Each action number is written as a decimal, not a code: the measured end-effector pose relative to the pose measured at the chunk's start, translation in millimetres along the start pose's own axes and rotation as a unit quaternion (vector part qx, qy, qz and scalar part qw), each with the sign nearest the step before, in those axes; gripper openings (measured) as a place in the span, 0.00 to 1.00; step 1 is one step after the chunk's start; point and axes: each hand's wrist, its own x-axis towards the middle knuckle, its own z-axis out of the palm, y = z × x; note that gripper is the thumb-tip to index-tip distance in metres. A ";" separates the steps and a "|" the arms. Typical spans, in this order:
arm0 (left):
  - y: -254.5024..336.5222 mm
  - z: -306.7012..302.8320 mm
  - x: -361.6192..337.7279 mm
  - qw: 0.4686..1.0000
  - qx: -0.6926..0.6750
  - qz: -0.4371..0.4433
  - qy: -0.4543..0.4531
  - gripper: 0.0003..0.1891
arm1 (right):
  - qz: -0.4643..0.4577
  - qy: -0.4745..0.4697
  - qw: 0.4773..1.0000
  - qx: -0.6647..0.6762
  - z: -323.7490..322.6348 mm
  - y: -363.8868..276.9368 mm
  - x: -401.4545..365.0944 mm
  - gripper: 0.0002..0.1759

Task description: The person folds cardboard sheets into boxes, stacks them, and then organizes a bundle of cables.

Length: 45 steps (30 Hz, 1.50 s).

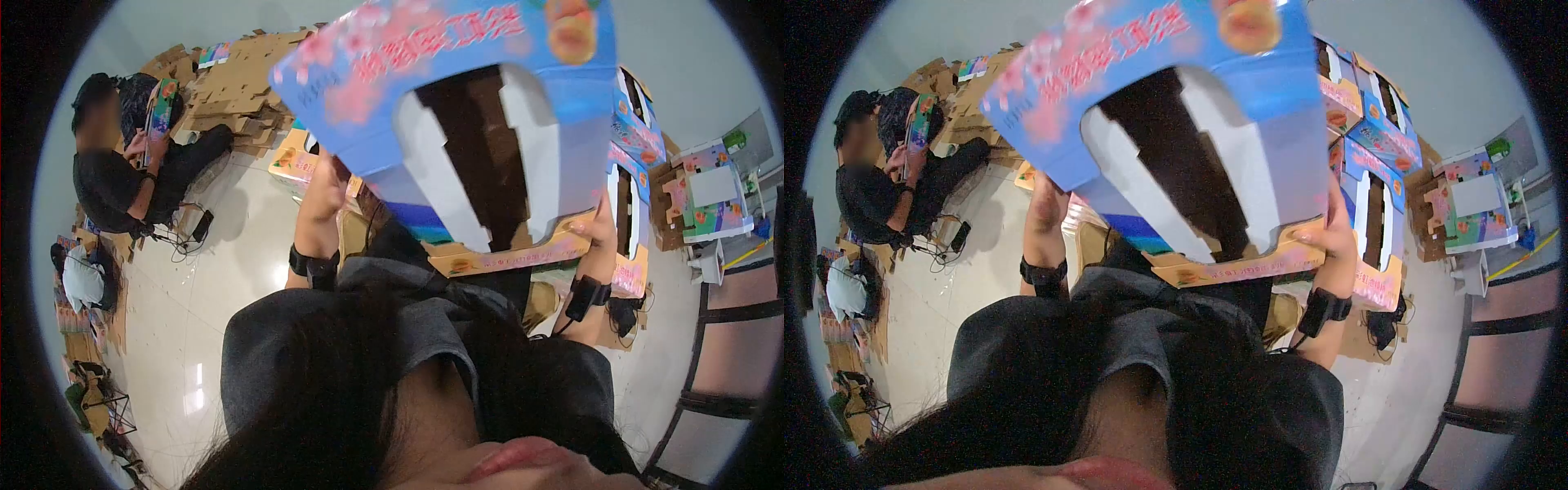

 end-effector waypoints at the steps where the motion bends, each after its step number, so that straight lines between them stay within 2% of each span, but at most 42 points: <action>1: -1.9 1.6 -2.6 1.000 -0.002 -0.023 0.015 0.60 | -0.005 -0.007 1.000 -0.005 6.2 -2.1 0.6 0.63; 3: -5.8 4.6 -7.5 0.997 -0.007 -0.069 0.047 0.56 | 0.009 -0.004 1.000 0.012 20.1 -6.5 -2.0 0.64; 7: 23.2 42.4 -18.9 0.986 -0.036 -0.097 0.132 0.55 | 0.016 -0.027 0.999 -0.022 10.5 -1.9 -4.5 0.67; 10: 27.9 57.4 -22.1 0.983 -0.044 -0.096 0.150 0.52 | 0.041 -0.086 0.992 -0.078 -2.2 -8.8 -6.3 0.68; 12: 16.7 55.2 -15.3 0.989 -0.061 -0.071 0.111 0.49 | 0.035 -0.116 0.992 -0.045 -6.4 -28.0 -3.6 0.69; 14: 0.1 45.1 -3.7 0.996 -0.071 -0.042 0.034 0.46 | -0.033 -0.132 0.988 -0.073 -14.1 -34.0 -1.0 0.69; 16: -1.5 47.1 4.9 0.999 -0.020 -0.044 -0.024 0.45 | -0.050 -0.019 0.996 -0.068 -5.5 -45.6 4.8 0.69; 19: 13.8 64.8 11.6 0.993 0.006 -0.054 -0.106 0.47 | -0.078 0.069 0.994 -0.021 -11.0 -46.1 11.2 0.64; 20: 17.6 71.7 13.6 0.990 0.008 -0.058 -0.132 0.48 | -0.089 0.061 0.994 -0.006 -24.5 -41.0 11.5 0.60; 23: 17.4 83.8 14.6 0.992 -0.027 -0.070 -0.105 0.50 | -0.112 0.061 0.992 0.004 -33.8 -39.2 13.5 0.55; 31: 27.1 90.5 2.3 0.993 -0.045 -0.068 -0.090 0.50 | -0.124 0.095 0.988 -0.004 -30.0 -37.8 -1.2 0.52; 34: 16.2 85.2 6.2 0.994 -0.041 -0.044 -0.088 0.48 | -0.100 0.070 0.992 -0.030 -27.8 -43.4 -0.4 0.55; 37: -3.0 77.8 8.8 0.997 -0.051 -0.016 -0.061 0.42 | -0.035 0.062 0.977 -0.199 -53.0 -39.8 3.4 0.60; 38: -11.1 74.0 10.7 0.997 -0.056 -0.005 -0.050 0.40 | -0.069 -0.003 0.955 -0.288 -41.1 -55.9 4.4 0.65; 41: -37.1 50.5 17.3 0.988 -0.153 0.000 0.017 0.33 | -0.049 -0.037 0.938 -0.342 -32.6 -69.7 4.4 0.67; 43: -41.4 41.4 15.2 0.977 -0.199 0.005 0.078 0.31 | 0.090 -0.155 0.948 -0.261 -49.4 -52.3 -2.2 0.67; 45: -47.0 30.4 18.2 0.966 -0.223 0.021 0.129 0.30 | 0.118 -0.219 0.962 -0.110 -48.3 -20.1 -12.1 0.64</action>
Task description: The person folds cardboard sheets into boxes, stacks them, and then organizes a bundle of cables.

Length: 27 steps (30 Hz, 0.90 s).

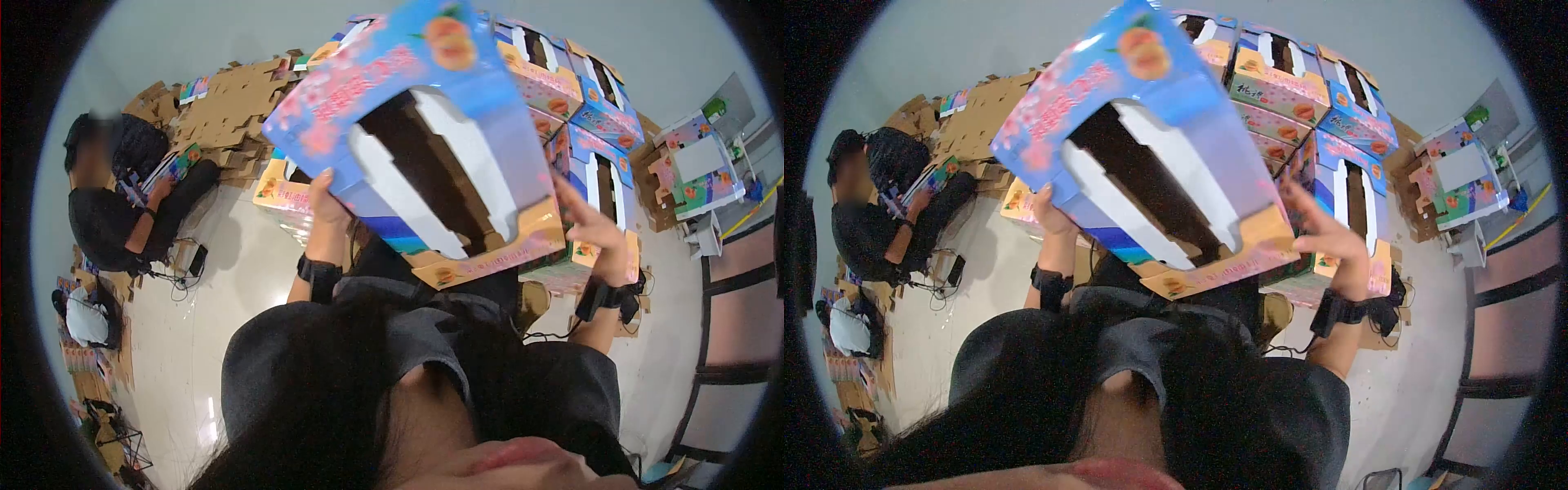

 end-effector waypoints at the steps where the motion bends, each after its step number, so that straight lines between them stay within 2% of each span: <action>1: -0.5 -9.1 2.4 1.000 -0.002 0.016 0.018 0.30 | -0.013 0.016 1.000 -0.011 10.6 11.5 0.7 0.64; 2: -1.6 -19.2 3.6 0.999 -0.003 0.031 0.037 0.30 | -0.025 0.032 0.999 -0.021 24.7 18.1 2.7 0.64; 3: -3.8 -32.0 5.5 0.998 -0.015 0.026 0.058 0.30 | -0.059 0.085 0.995 -0.004 38.2 22.6 5.3 0.64; 5: -7.5 -47.2 10.0 0.994 -0.039 0.019 0.099 0.30 | -0.074 0.163 0.981 0.070 57.8 33.8 8.8 0.64; 6: -8.4 -48.5 8.8 0.995 -0.042 0.007 0.088 0.30 | -0.082 0.200 0.971 0.106 62.2 43.1 9.7 0.63; 7: -4.5 -45.9 6.5 0.996 -0.045 -0.005 0.075 0.30 | -0.103 0.244 0.956 0.126 64.2 62.1 12.9 0.57; 10: -3.4 -55.4 5.5 0.998 -0.034 -0.009 0.058 0.29 | -0.019 0.283 0.947 0.149 78.2 84.7 14.1 0.51; 11: -4.8 -60.7 5.4 0.998 -0.029 -0.006 0.055 0.29 | -0.048 0.264 0.952 0.151 79.4 82.0 18.9 0.47; 14: -3.8 -68.3 4.6 0.996 -0.001 -0.020 0.087 0.31 | -0.058 0.261 0.936 0.228 71.3 102.1 23.7 0.47; 15: -3.2 -65.4 3.3 0.996 0.005 -0.023 0.086 0.32 | -0.067 0.306 0.928 0.199 66.8 113.4 22.5 0.48; 17: 6.4 -39.5 3.7 0.996 0.013 -0.027 0.081 0.35 | -0.125 0.350 0.901 0.225 73.3 95.3 23.6 0.44; 19: 4.4 -22.1 8.3 0.998 0.004 -0.032 0.063 0.35 | -0.213 0.393 0.863 0.238 53.7 124.7 9.0 0.38; 21: -9.9 -24.9 21.9 0.998 0.015 -0.033 0.048 0.35 | -0.275 0.450 0.825 0.204 54.2 91.4 2.6 0.34; 22: -14.9 -4.0 23.8 0.991 0.038 -0.055 0.115 0.35 | -0.280 0.494 0.801 0.189 55.9 72.8 -3.5 0.33; 24: -27.2 29.7 24.6 0.987 -0.015 -0.129 0.095 0.27 | -0.295 0.567 0.750 0.169 51.2 53.9 -26.6 0.30; 27: -46.0 86.3 16.3 0.973 0.013 -0.229 0.008 0.28 | -0.372 0.612 0.685 0.135 21.5 59.0 -89.5 0.27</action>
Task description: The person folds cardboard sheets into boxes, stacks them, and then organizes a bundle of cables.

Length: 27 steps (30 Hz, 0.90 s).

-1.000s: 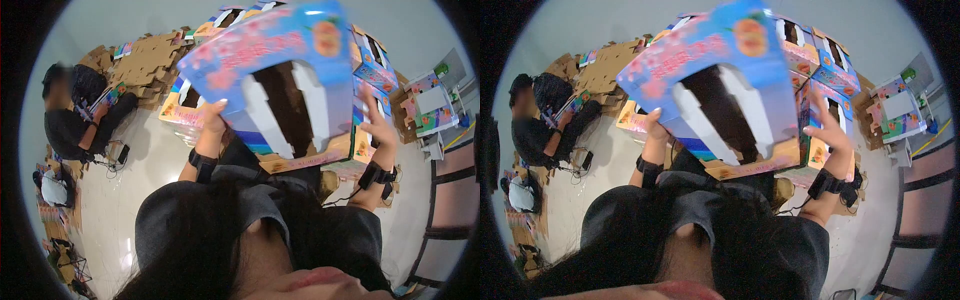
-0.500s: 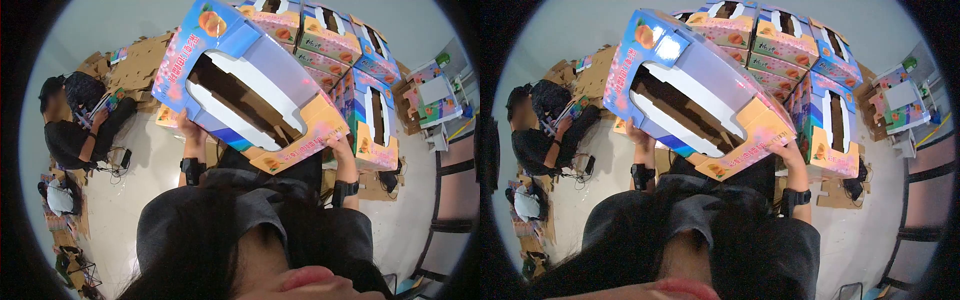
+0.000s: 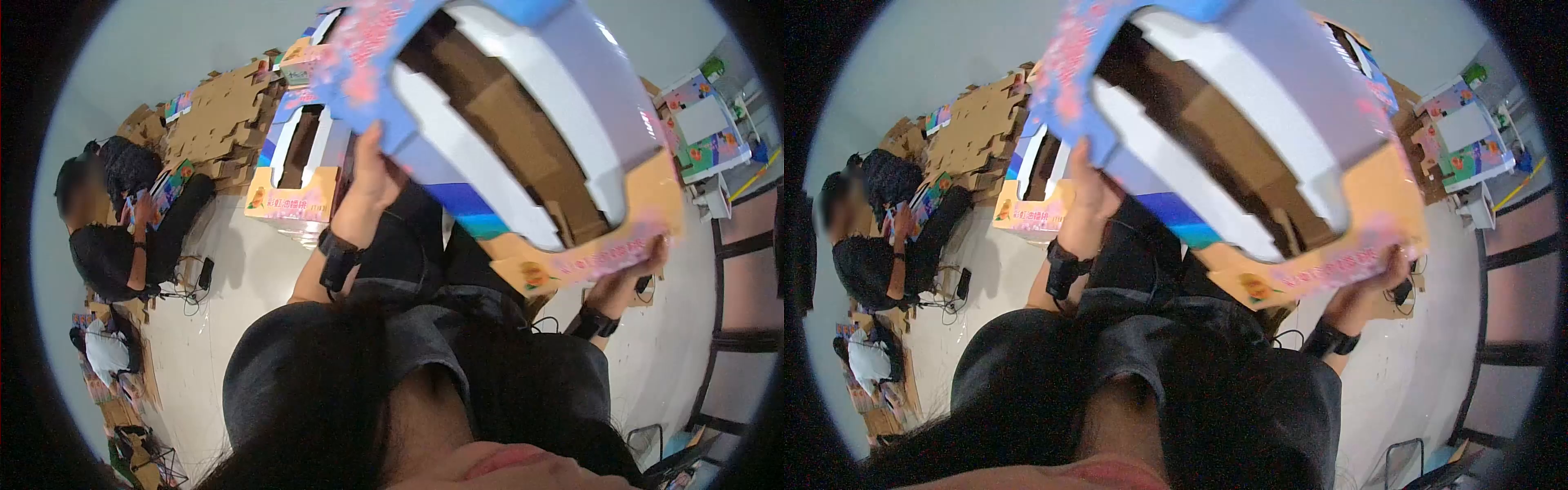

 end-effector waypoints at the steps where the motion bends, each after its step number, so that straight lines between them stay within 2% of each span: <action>1: -8.8 12.5 3.4 0.998 0.015 -0.043 -0.034 0.29 | -0.052 0.031 0.992 -0.111 -16.7 -12.0 6.1 0.28; 3: -24.0 31.2 9.9 0.971 0.067 -0.134 -0.186 0.32 | -0.124 0.097 0.944 -0.289 -52.6 -34.9 17.6 0.32; 4: -37.8 42.5 12.8 0.962 0.068 -0.138 -0.225 0.34 | -0.148 0.126 0.915 -0.354 -69.5 -46.7 22.6 0.34; 6: -70.1 64.9 22.6 0.934 0.064 -0.142 -0.322 0.39 | -0.147 0.105 0.968 -0.172 -102.0 -69.0 34.9 0.33; 7: -86.8 73.4 27.4 0.913 0.059 -0.142 -0.379 0.44 | -0.090 0.125 0.976 -0.156 -122.0 -78.2 30.6 0.33; 9: -114.8 87.8 28.9 0.884 0.128 -0.119 -0.433 0.53 | -0.034 0.177 0.974 -0.135 -98.1 -91.4 18.4 0.34; 11: -151.0 97.6 19.2 0.864 0.139 -0.121 -0.469 0.59 | 0.005 0.180 0.978 -0.108 -105.8 -93.6 9.6 0.35; 15: -188.7 100.0 -16.2 0.752 0.340 0.041 -0.563 0.63 | 0.111 0.207 0.970 -0.056 -83.8 -87.4 2.9 0.38; 17: -189.6 100.2 -35.2 0.717 0.407 0.076 -0.560 0.66 | 0.118 0.217 0.968 -0.048 -87.9 -74.4 8.4 0.36; 18: -200.0 98.6 -36.1 0.717 0.402 0.110 -0.559 0.69 | 0.123 0.222 0.966 -0.044 -91.1 -65.3 11.3 0.35; 21: -215.8 96.2 -38.2 0.708 0.462 0.065 -0.530 0.69 | 0.148 0.227 0.962 -0.020 -104.4 -48.0 19.2 0.33; 22: -219.6 97.8 -36.5 0.689 0.495 0.050 -0.527 0.70 | 0.152 0.230 0.961 -0.017 -100.0 -43.7 21.3 0.33; 25: -230.3 99.9 -31.6 0.724 0.467 0.091 -0.499 0.70 | 0.178 0.240 0.954 -0.012 -84.7 -35.6 25.4 0.32; 27: -230.4 102.5 -26.0 0.715 0.489 0.081 -0.493 0.70 | 0.200 0.263 0.943 -0.034 -88.0 -29.0 30.6 0.30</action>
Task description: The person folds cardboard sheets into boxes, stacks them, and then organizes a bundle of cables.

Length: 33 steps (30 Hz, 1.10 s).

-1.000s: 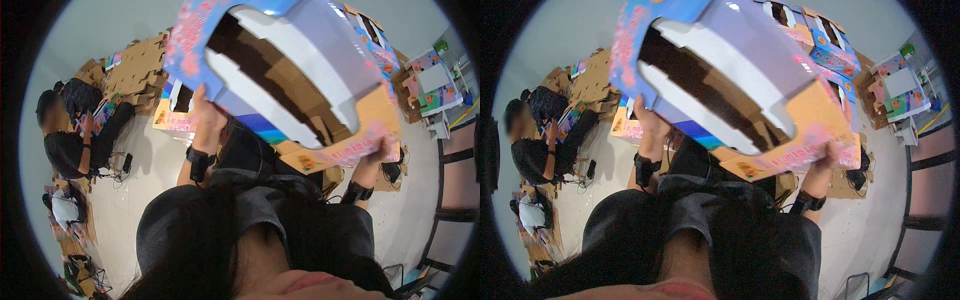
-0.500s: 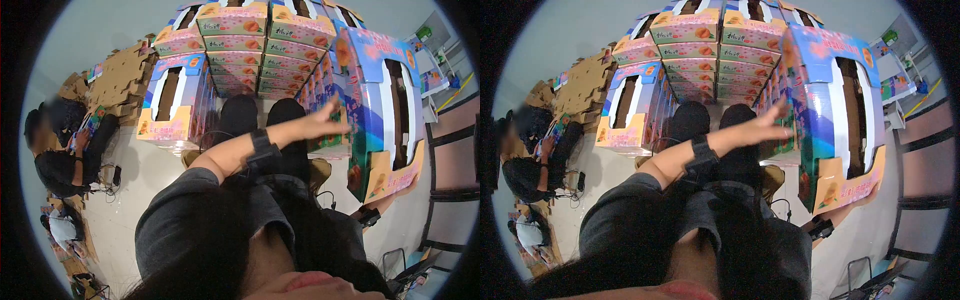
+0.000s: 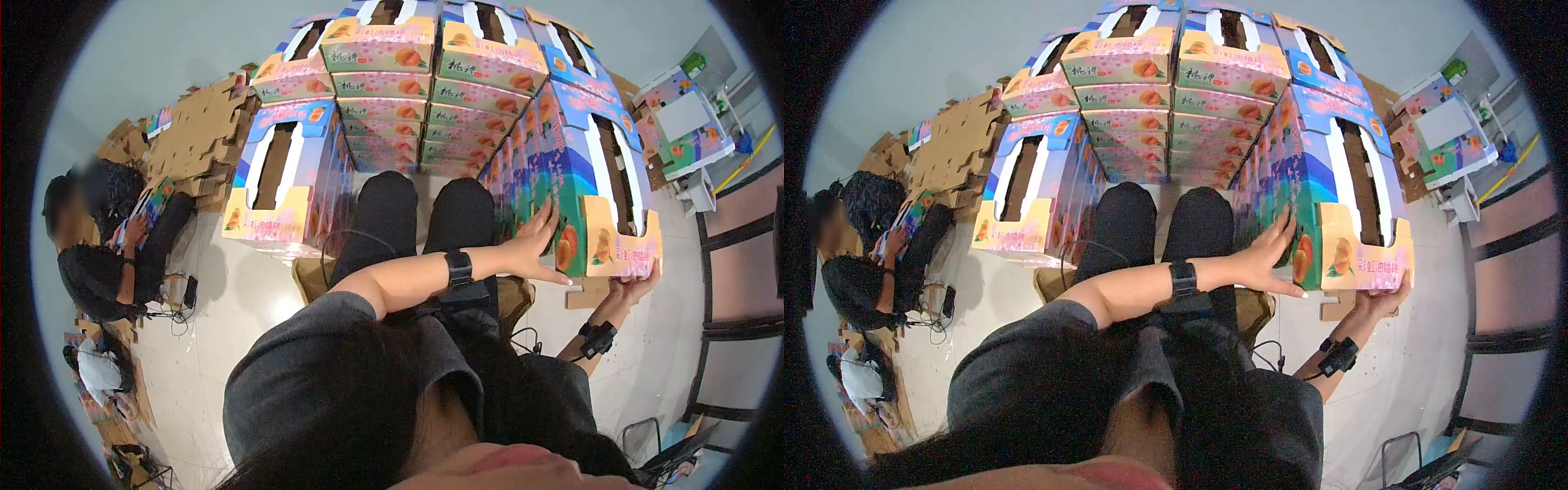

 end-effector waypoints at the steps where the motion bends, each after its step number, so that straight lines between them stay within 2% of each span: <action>1: 0.4 -3.2 3.6 1.000 0.008 -0.010 -0.002 0.70 | -0.004 0.000 1.000 -0.010 7.0 -0.1 -2.5 0.29; 4: -12.1 1.3 12.0 1.000 0.016 -0.001 0.025 0.70 | 0.005 -0.106 0.994 -0.005 -29.3 6.9 39.1 0.27; 7: -15.3 4.0 17.2 0.999 0.022 -0.004 0.025 0.70 | -0.024 0.008 1.000 -0.014 19.5 3.7 2.7 0.26; 10: -10.1 1.6 18.1 1.000 0.022 0.001 0.012 0.71 | -0.060 0.035 0.998 0.006 45.7 3.2 -16.2 0.27; 12: -12.0 7.9 19.2 1.000 0.012 -0.005 0.025 0.70 | 0.013 -0.154 0.988 0.000 -32.0 3.9 48.2 0.28; 14: -11.1 11.5 17.5 0.999 0.005 -0.012 0.032 0.69 | 0.027 -0.171 0.984 -0.032 -34.3 0.9 44.0 0.30; 16: -10.7 12.1 17.3 0.999 0.001 -0.015 0.037 0.69 | -0.020 -0.018 0.996 -0.086 -15.8 5.6 32.7 0.31; 19: -10.8 11.8 19.6 0.999 0.010 -0.016 0.030 0.69 | -0.064 0.035 0.989 -0.131 0.2 5.3 21.3 0.33; 25: -12.1 17.1 20.1 0.999 0.015 -0.013 0.033 0.66 | -0.142 0.015 0.976 -0.166 9.6 10.2 19.4 0.38; 28: -14.4 17.8 20.2 0.999 0.009 -0.010 0.034 0.65 | -0.115 0.001 0.982 -0.151 -8.3 20.6 34.4 0.39; 33: -10.7 18.3 14.5 0.999 -0.016 -0.021 0.026 0.61 | -0.085 0.054 0.980 -0.172 1.7 25.6 17.0 0.40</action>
